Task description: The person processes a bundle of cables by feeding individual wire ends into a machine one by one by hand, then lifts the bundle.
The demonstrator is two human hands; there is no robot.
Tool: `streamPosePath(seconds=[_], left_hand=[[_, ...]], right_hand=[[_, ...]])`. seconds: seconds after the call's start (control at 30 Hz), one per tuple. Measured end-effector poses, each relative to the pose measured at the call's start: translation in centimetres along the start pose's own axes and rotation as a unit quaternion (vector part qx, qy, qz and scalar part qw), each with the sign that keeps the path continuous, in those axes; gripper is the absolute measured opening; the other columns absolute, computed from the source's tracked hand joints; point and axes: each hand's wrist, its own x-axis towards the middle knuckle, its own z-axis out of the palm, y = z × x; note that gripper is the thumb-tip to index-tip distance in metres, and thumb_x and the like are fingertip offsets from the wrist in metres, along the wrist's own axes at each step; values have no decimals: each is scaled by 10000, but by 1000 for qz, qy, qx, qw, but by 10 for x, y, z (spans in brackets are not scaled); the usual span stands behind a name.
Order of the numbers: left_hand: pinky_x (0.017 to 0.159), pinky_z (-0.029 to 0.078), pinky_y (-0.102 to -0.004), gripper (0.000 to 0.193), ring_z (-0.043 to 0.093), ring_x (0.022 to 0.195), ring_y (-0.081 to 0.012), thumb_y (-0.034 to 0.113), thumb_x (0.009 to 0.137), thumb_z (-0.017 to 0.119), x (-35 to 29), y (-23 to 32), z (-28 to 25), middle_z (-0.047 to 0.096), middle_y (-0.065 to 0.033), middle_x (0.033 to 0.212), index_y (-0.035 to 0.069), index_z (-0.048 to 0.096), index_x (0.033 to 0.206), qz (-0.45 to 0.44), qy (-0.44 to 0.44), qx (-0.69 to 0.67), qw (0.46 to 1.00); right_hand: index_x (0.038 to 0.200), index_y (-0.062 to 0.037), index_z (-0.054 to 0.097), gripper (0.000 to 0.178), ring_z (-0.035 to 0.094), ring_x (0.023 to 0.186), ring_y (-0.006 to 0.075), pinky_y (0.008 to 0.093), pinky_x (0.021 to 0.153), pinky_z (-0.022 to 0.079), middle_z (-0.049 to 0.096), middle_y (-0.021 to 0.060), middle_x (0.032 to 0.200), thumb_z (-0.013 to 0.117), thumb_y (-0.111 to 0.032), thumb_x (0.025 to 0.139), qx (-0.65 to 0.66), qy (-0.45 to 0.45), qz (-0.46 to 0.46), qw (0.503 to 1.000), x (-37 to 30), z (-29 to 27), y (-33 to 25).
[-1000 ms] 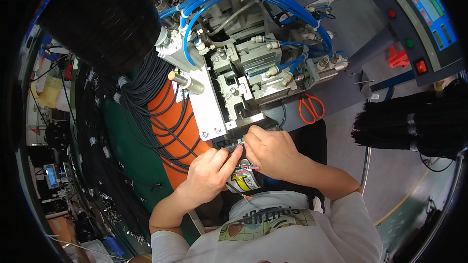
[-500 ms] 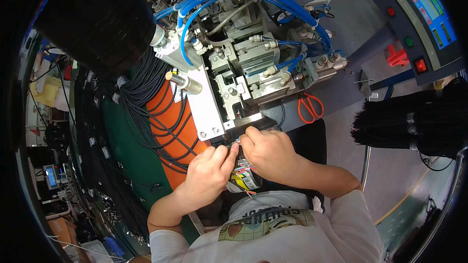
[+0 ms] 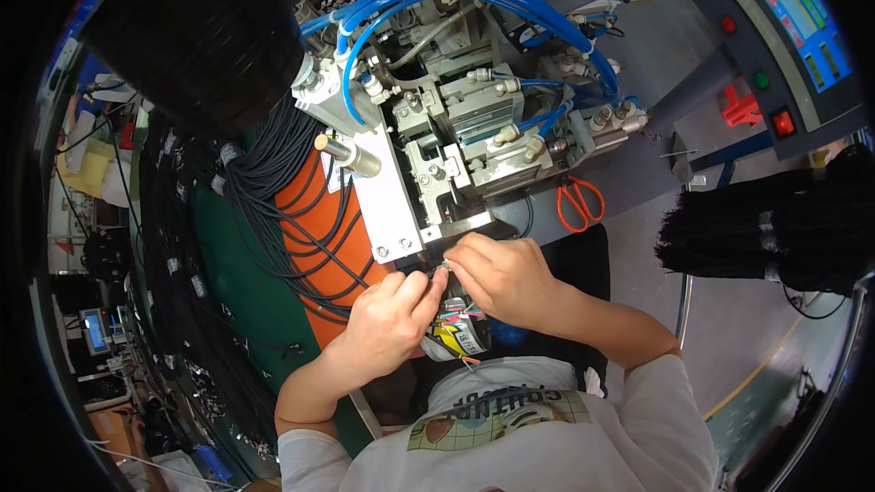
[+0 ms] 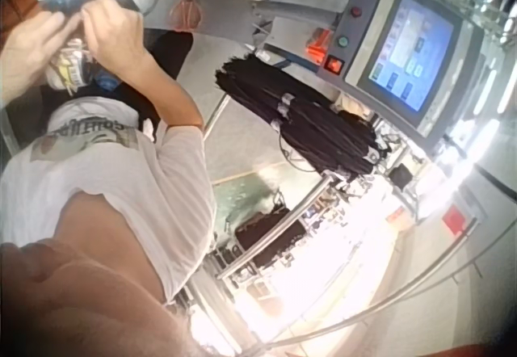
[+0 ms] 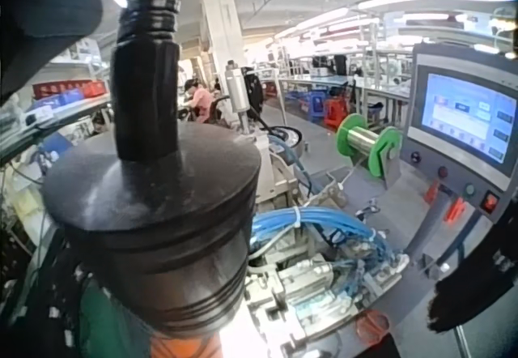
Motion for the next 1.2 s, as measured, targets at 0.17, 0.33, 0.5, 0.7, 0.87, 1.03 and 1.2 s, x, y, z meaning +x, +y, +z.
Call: streamPosePath(seconds=[0.17,0.33,0.5,0.7,0.87,1.03,1.2], left_hand=[[544,471,-252,397,511,723,-165,79,773,598,-1,0,-1,478,-65,834,-80,585,1136,14,-14,16,1000],[600,479,-325,559,535,731,-213,119,650,644,4,-3,-5,476,-72,855,-22,588,1188,-14,-31,-28,999],[639,473,-350,495,555,747,-228,93,695,630,0,-7,0,514,-81,896,27,605,1185,-32,-17,-34,999],[680,430,-328,652,505,781,-228,101,588,714,-16,-7,9,489,-80,907,30,575,1221,-36,21,-59,997],[701,423,-331,649,507,801,-231,97,607,707,-11,-6,3,490,-80,941,44,566,1237,-18,-32,-27,999],[724,421,-341,625,506,813,-239,102,638,690,-4,-10,0,485,-84,944,54,559,1248,-23,-32,-37,999],[752,413,-341,560,512,853,-250,109,674,667,-7,-12,2,489,-90,953,59,572,1223,-26,-29,-14,999]], right_hand=[[882,-10,647,104,614,560,237,326,465,473,617,82,781,668,-44,786,-30,-32,9,999,5,-6,-8],[825,-21,634,101,613,533,237,322,456,465,600,78,699,665,-100,772,-120,-123,26,985,12,-10,-7],[828,17,620,112,579,496,155,272,449,421,611,79,675,668,-82,809,141,-62,150,977,0,-2,8],[852,24,627,112,536,485,89,231,450,398,596,64,663,681,-69,818,181,-56,176,966,-3,0,5],[805,-15,619,86,591,512,230,321,461,450,615,87,715,685,-64,779,9,-15,69,997,-1,-1,-4],[788,-36,619,76,602,573,275,351,492,468,612,82,729,678,-84,779,-75,-74,68,992,7,-7,-11],[818,-9,621,62,601,539,196,294,482,448,621,90,722,666,-46,797,52,-29,121,991,1,3,1]])
